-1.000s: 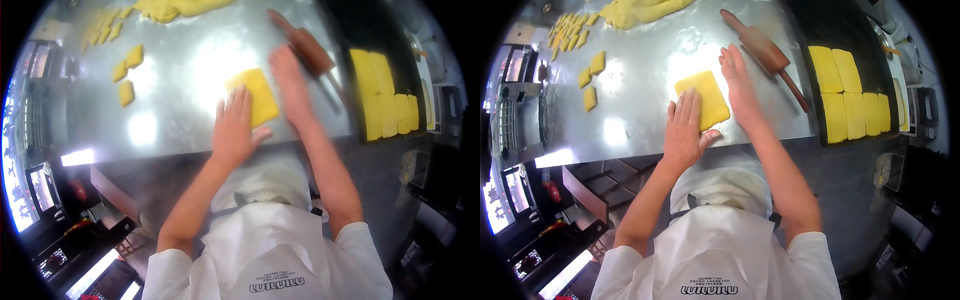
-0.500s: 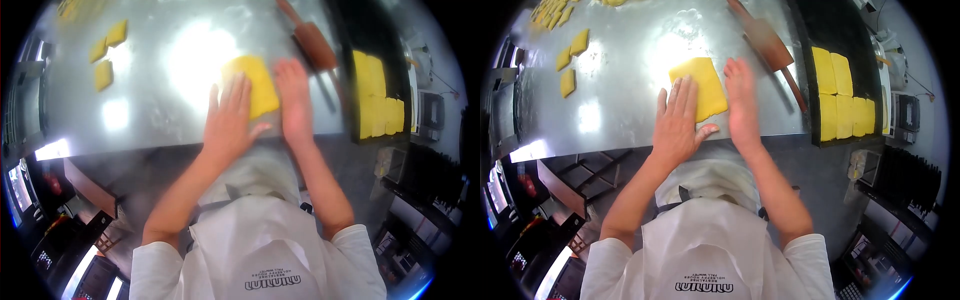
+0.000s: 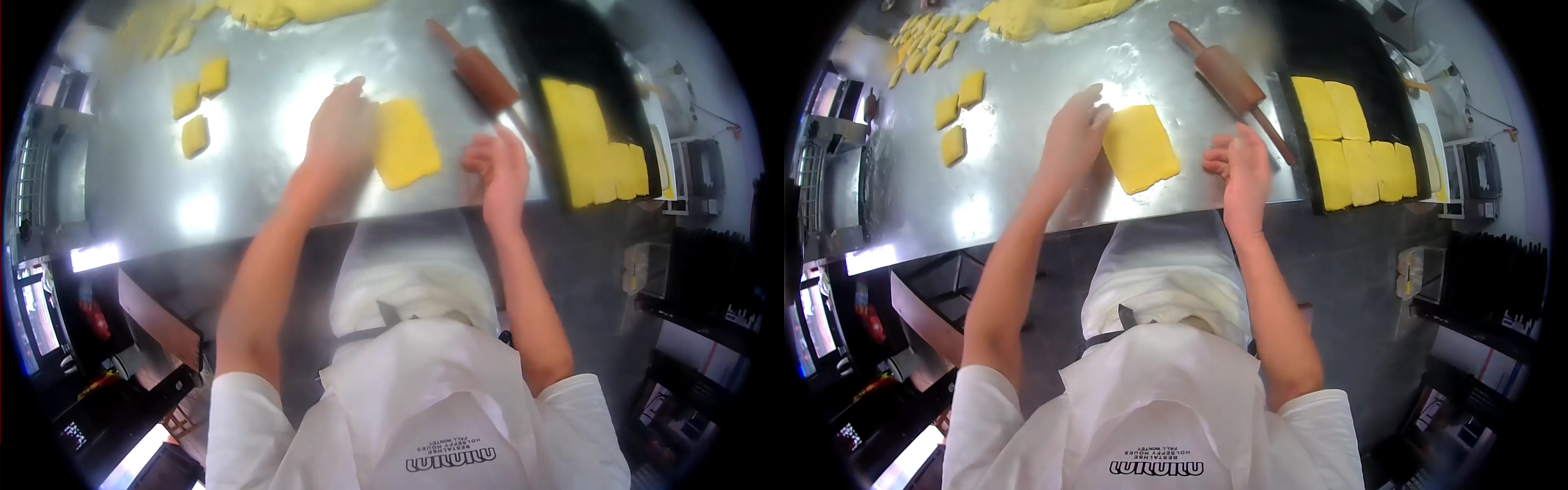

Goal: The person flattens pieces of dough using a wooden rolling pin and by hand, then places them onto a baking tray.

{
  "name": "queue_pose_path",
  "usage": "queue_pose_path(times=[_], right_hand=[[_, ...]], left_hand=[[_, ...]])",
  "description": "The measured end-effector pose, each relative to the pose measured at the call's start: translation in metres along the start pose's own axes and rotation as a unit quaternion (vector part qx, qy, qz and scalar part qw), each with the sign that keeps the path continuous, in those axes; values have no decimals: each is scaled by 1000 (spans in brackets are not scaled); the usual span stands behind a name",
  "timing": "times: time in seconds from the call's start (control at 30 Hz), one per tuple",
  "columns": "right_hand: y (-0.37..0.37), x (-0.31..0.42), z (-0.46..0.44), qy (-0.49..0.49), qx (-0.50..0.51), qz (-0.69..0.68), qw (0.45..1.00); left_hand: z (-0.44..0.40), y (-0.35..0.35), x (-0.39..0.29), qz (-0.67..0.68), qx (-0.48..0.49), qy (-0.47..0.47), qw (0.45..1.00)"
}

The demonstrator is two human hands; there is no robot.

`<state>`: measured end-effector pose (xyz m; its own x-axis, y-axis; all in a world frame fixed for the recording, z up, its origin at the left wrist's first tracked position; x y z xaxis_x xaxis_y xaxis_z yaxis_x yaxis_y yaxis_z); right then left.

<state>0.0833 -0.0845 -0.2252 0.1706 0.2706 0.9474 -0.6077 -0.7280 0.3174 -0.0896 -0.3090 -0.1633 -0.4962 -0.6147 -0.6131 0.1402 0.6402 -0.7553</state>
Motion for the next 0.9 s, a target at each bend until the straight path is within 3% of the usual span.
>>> queue_pose_path(times=[0.07, 0.17, 0.23, 0.3, 0.37, 0.43, 0.53, 0.57, 0.63, 0.77, 0.9], right_hand=[[0, 1, 3, -2, 27, 33, 999], [0, -4, 8, -6, 35, 51, 998], [-1, -7, 12, 3, 35, 20, 999], [-3, -16, 9, 17, 40, -4, 999], [-4, -10, 10, 27, 44, -14, 999], [-2, -6, 13, 36, 71, -13, 997], [7, 13, 20, 49, 119, -6, 992], [9, 14, 20, 30, 147, -27, 988], [13, 30, 25, 95, 192, -112, 970], [8, 64, 20, 129, 218, -113, 961], [-37, 90, -7, 174, 74, -133, 973]], left_hand=[[-19, 18, -10, -63, 123, 9, 990], [-34, 37, 1, -80, 178, -59, 979], [-50, 75, 33, -154, 253, 56, 954], [-45, 64, 37, -50, 261, 4, 964], [-31, 54, 33, 54, 177, 24, 982], [-10, 24, -24, -4, 163, 58, 985], [10, -2, -85, 28, 185, 25, 982], [11, -9, -104, 34, 198, 19, 979], [7, -20, -136, 49, 221, 8, 974], [-23, -12, -189, 194, 281, -20, 940], [-72, 48, -221, 265, 334, -45, 903]])
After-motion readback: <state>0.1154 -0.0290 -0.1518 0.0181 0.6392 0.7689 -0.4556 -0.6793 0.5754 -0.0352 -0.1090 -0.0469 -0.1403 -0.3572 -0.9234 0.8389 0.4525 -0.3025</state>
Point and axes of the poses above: each hand's wrist, its own z-axis away from the middle knuckle, its own y-axis out of the palm, x = y × z, the point moved 9 cm from there along -z, towards the middle knuckle, and after that the axes turned 4 degrees about -z, right-handed, at the moved point
